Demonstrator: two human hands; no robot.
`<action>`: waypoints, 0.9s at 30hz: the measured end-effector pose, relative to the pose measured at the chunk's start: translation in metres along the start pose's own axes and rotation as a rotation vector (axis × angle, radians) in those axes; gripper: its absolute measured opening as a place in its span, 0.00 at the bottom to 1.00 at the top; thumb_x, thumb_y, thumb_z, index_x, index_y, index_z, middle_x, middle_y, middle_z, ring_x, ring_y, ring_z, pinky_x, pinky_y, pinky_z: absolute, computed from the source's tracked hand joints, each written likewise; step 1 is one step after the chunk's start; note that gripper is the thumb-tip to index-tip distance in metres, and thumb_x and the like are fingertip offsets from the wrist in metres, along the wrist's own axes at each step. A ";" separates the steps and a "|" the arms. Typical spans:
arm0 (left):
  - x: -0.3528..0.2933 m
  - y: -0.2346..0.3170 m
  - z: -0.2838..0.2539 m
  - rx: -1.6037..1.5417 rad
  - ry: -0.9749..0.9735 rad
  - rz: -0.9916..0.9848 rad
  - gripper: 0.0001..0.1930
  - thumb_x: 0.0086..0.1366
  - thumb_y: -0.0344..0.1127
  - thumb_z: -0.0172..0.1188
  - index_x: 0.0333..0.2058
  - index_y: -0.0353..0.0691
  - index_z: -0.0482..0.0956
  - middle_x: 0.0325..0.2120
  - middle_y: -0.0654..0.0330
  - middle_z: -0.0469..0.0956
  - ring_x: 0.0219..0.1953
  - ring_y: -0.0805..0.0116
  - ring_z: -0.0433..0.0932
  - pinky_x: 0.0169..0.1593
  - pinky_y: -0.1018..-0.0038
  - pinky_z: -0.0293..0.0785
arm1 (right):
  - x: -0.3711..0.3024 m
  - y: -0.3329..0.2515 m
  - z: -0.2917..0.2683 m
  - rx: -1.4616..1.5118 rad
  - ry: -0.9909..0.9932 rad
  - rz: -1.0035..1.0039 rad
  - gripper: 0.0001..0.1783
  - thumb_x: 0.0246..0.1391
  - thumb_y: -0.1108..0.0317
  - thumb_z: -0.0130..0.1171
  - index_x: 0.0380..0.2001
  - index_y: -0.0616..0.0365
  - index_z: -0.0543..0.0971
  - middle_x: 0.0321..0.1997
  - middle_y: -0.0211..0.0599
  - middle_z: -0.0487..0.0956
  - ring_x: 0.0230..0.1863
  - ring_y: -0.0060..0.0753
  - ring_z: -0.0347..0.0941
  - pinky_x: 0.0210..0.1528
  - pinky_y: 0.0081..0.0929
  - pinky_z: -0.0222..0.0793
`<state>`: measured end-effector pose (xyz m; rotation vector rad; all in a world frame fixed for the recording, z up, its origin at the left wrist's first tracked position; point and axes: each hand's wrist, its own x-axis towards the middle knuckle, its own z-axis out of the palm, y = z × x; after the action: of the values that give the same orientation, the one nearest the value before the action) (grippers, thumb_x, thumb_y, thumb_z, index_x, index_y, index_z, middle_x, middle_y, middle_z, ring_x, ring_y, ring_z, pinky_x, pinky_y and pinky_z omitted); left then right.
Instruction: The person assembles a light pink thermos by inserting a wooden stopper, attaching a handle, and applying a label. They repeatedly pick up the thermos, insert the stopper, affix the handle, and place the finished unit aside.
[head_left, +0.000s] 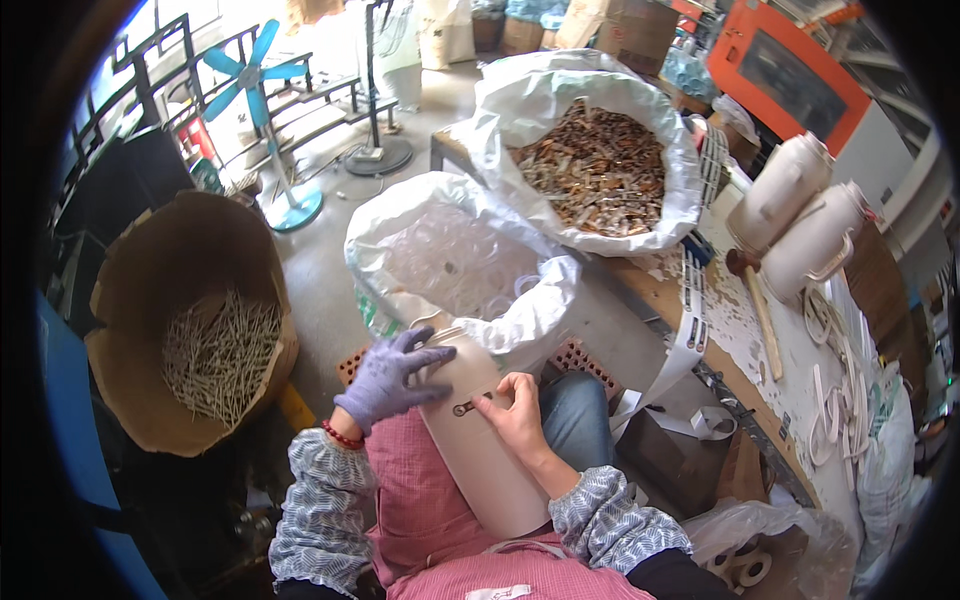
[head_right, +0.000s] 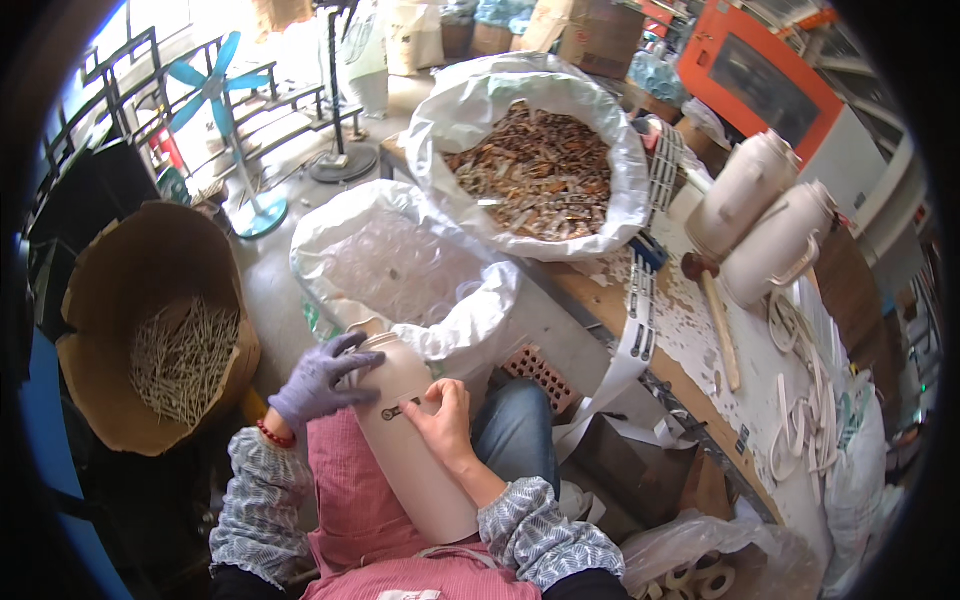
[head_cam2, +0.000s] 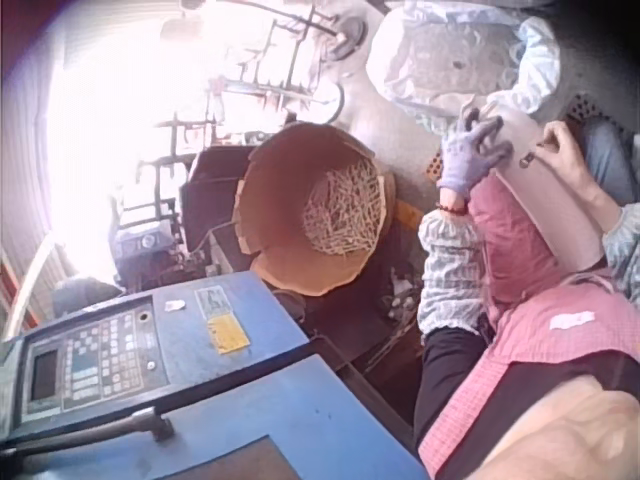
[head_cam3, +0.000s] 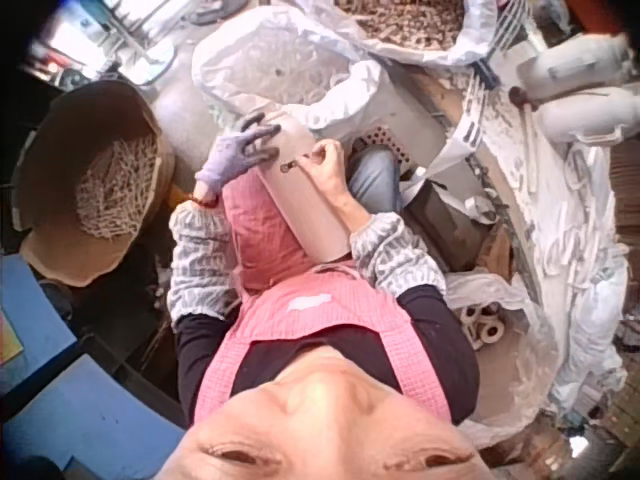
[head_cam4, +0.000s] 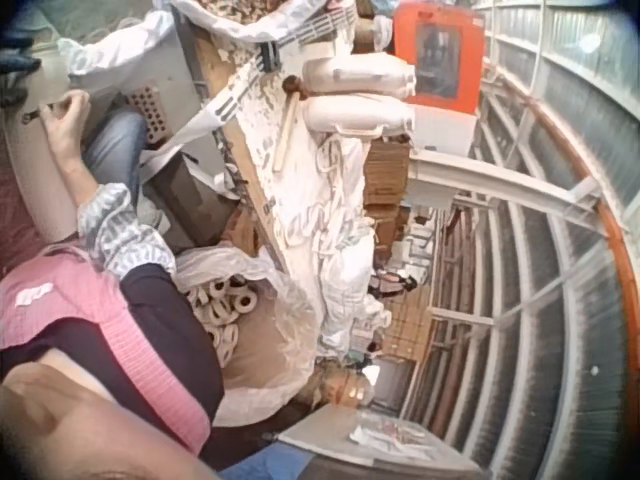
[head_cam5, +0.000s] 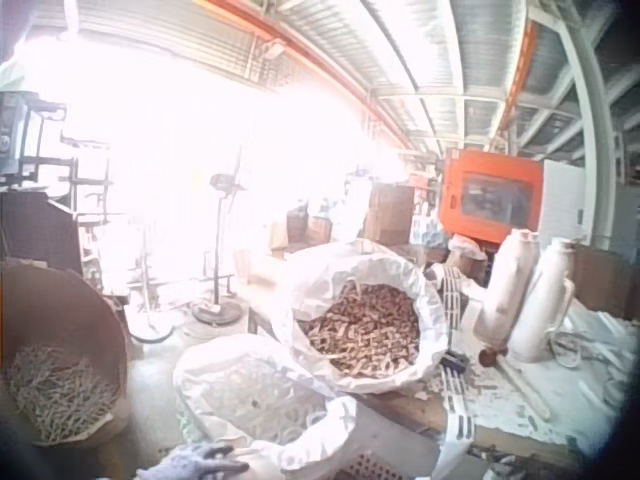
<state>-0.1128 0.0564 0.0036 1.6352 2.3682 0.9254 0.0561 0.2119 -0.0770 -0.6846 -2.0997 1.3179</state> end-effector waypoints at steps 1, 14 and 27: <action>0.014 0.007 -0.007 0.197 0.031 0.027 0.17 0.54 0.47 0.68 0.42 0.51 0.84 0.45 0.56 0.79 0.47 0.55 0.77 0.51 0.60 0.72 | 0.002 0.003 -0.001 0.178 -0.017 0.159 0.19 0.45 0.63 0.70 0.33 0.59 0.71 0.38 0.39 0.70 0.43 0.36 0.67 0.49 0.31 0.63; 0.033 0.066 -0.034 0.433 -0.639 -0.257 0.35 0.56 0.70 0.54 0.53 0.51 0.76 0.38 0.52 0.81 0.42 0.53 0.80 0.45 0.60 0.75 | 0.105 -0.081 -0.125 -0.055 -0.291 -0.383 0.10 0.51 0.77 0.58 0.37 0.59 0.83 0.35 0.40 0.83 0.35 0.30 0.79 0.39 0.26 0.74; -0.055 0.091 -0.041 -0.466 -0.285 -0.604 0.21 0.56 0.42 0.69 0.48 0.42 0.80 0.26 0.60 0.82 0.26 0.79 0.78 0.32 0.78 0.75 | 0.319 -0.012 -0.157 -0.734 0.367 -0.722 0.05 0.49 0.68 0.62 0.31 0.53 0.81 0.39 0.31 0.77 0.47 0.37 0.72 0.43 0.35 0.72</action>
<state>-0.0341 0.0118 0.0724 0.7547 2.0463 0.9356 -0.0640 0.5217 0.0508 -0.3281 -2.1682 0.0140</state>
